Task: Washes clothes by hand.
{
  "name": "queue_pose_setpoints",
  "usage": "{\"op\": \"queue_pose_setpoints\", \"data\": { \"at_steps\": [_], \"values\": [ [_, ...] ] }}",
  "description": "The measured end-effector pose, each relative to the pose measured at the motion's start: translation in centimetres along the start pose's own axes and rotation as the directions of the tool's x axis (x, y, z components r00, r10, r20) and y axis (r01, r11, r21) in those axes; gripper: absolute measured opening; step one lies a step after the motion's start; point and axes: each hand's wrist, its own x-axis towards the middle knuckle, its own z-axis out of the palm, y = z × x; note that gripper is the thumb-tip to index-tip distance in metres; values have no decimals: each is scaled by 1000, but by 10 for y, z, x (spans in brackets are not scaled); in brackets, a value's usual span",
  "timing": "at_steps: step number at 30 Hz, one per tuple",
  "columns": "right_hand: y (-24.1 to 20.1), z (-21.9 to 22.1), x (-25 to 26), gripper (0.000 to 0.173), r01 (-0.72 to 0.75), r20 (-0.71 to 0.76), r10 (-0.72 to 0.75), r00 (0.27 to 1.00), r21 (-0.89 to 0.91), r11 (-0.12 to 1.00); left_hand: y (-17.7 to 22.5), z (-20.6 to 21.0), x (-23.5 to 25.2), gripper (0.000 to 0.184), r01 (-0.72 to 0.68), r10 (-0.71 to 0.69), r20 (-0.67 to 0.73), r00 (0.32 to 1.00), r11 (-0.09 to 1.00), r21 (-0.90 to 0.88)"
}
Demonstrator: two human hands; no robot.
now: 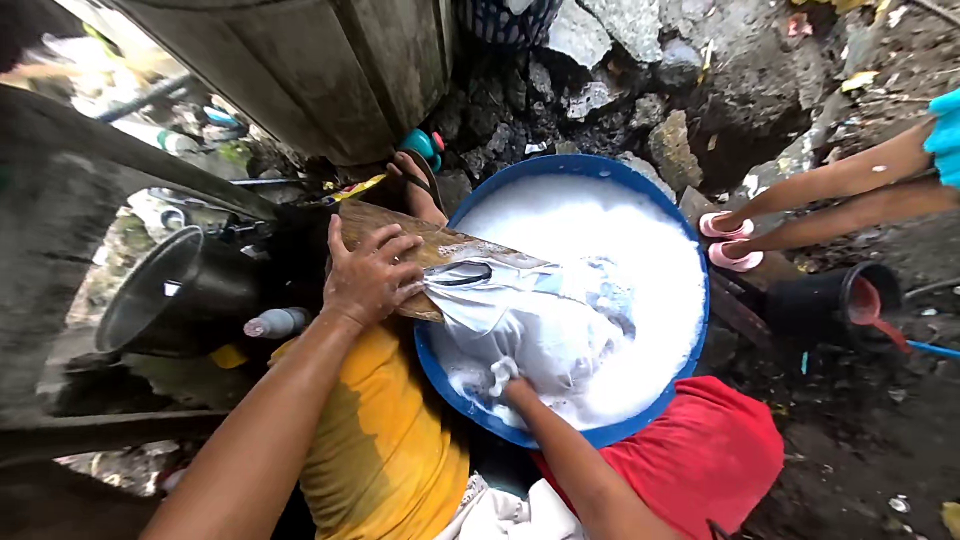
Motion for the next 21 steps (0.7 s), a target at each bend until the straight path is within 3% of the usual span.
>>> {"op": "queue_pose_setpoints", "data": {
  "at_steps": [3, 6, 8, 10, 12, 14, 16, 19, 21],
  "values": [
    [-5, -33, -9, 39, 90, 173, -74, 982, -89, 992, 1, -1, 1, 16, 0, 0, -2, 1000, 1000, -12],
    [5, -83, -27, 37, 327, 176, -315, 933, -41, 944, 3, -3, 2, 16, 5, -5, 15, 1000, 1000, -5],
    [8, -114, -43, 33, 397, 175, -385, 906, -41, 917, 3, -3, 1, 15, 10, -10, 27, 1000, 1000, 5],
    [5, -140, -61, 33, 306, 75, -300, 951, -87, 948, 3, -1, 1, 15, 3, -3, 13, 1000, 1000, 1],
    [-15, -156, -82, 36, 107, -181, -128, 975, -122, 987, 1, -1, 2, 15, 0, 0, -3, 1000, 1000, 1],
    [-40, -162, -97, 42, 98, -468, -96, 879, -18, 995, -1, 0, 1, 15, -2, 2, 4, 1000, 1000, 4],
    [-77, -159, -95, 60, 289, -644, -156, 749, 105, 952, 0, 2, 0, 16, -2, 2, 4, 1000, 1000, -5],
    [-143, -131, -69, 63, 600, -785, -286, 549, 132, 789, 1, 1, -1, 25, 7, -7, -18, 1000, 1000, 3],
    [-145, -121, -42, 61, 673, -843, -316, 435, 71, 737, 0, 1, 1, 27, 17, -17, -20, 1000, 1000, -13]
  ]
}}
